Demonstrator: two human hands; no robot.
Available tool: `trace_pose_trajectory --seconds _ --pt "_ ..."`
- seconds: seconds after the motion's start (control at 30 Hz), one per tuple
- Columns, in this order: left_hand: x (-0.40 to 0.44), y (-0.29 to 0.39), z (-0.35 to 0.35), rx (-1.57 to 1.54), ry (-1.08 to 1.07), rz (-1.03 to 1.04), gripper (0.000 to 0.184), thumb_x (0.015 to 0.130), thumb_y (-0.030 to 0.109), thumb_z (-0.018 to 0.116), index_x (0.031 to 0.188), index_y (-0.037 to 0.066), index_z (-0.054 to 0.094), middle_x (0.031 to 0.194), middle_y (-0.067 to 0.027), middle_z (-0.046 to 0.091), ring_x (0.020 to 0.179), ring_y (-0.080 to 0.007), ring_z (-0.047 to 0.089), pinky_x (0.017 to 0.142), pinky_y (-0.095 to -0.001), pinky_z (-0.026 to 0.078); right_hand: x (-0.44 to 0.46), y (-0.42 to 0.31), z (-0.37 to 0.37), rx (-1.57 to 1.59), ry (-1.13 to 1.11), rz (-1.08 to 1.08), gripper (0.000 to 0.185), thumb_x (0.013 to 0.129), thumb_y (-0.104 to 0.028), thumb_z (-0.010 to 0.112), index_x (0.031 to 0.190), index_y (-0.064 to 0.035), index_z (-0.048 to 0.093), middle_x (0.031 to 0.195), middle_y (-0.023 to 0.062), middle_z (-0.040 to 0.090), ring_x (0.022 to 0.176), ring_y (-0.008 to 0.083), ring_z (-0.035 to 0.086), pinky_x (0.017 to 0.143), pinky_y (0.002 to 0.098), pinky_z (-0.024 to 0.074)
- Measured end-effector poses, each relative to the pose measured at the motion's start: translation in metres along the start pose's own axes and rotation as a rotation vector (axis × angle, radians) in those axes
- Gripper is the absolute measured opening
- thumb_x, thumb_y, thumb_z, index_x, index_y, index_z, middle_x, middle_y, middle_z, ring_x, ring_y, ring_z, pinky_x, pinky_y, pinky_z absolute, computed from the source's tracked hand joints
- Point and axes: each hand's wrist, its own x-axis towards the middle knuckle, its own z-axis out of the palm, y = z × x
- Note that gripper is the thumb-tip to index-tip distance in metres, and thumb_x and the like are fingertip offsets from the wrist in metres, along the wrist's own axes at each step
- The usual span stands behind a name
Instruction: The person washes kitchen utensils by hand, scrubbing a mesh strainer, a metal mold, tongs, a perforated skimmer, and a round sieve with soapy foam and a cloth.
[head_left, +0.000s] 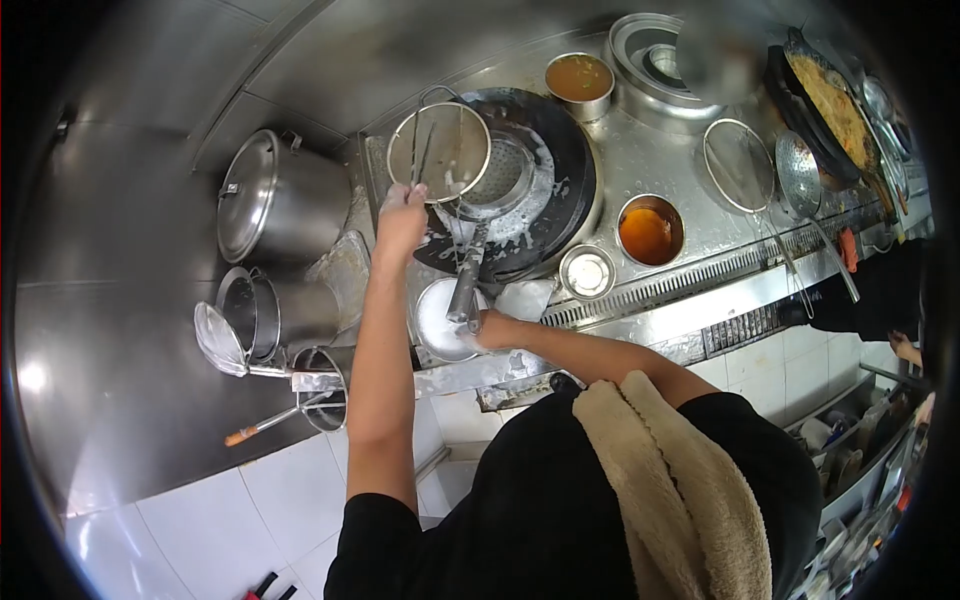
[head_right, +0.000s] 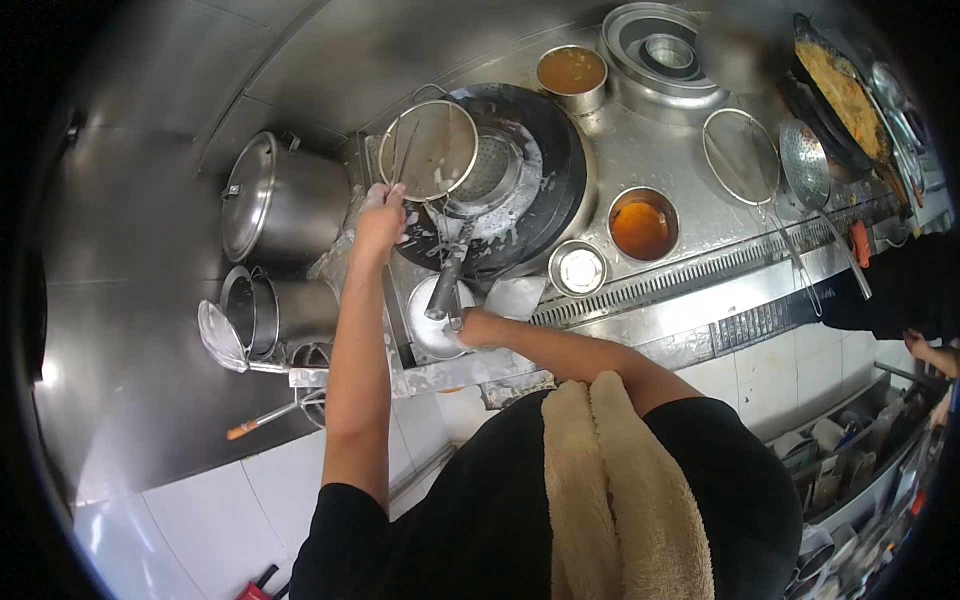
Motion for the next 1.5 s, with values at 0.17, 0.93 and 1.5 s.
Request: trace_pose_trajectory --seconds 0.17,0.93,1.5 --pt "-0.073 -0.018 -0.043 -0.38 0.124 0.021 0.014 0.102 0.02 0.056 0.107 0.007 0.058 0.078 -0.0006 0.06 0.059 -0.0061 0.046 0.053 -0.0233 0.037 -0.067 -0.051 -0.072 -0.22 -0.234 0.052 0.064 0.093 -0.051 0.058 0.114 0.0086 0.067 0.111 0.0286 0.069 0.1 0.0384 0.069 0.089 0.0466 0.0525" --pt "-0.239 -0.056 -0.042 -0.26 0.443 0.382 0.016 0.093 0.01 0.058 0.103 -0.003 0.06 0.093 -0.0162 0.068 0.087 -0.0301 0.065 0.08 -0.04 0.051 -0.143 -0.278 -0.087 1.054 0.313 -0.567 0.045 0.098 -0.008 0.06 0.14 -0.0046 0.046 0.12 0.0069 0.06 0.107 0.0182 0.06 0.094 0.0322 0.0503" --pt "-0.248 -0.065 -0.024 0.105 0.628 0.696 0.027 0.091 0.007 0.053 0.115 -0.005 0.052 0.103 -0.0299 0.062 0.095 -0.0484 0.061 0.085 -0.0511 0.047 -0.123 -0.271 -0.076 0.98 0.68 -0.444 0.02 0.089 -0.002 0.058 0.108 0.0005 0.064 0.099 0.0103 0.069 0.091 0.0203 0.064 0.079 0.0357 0.0525"
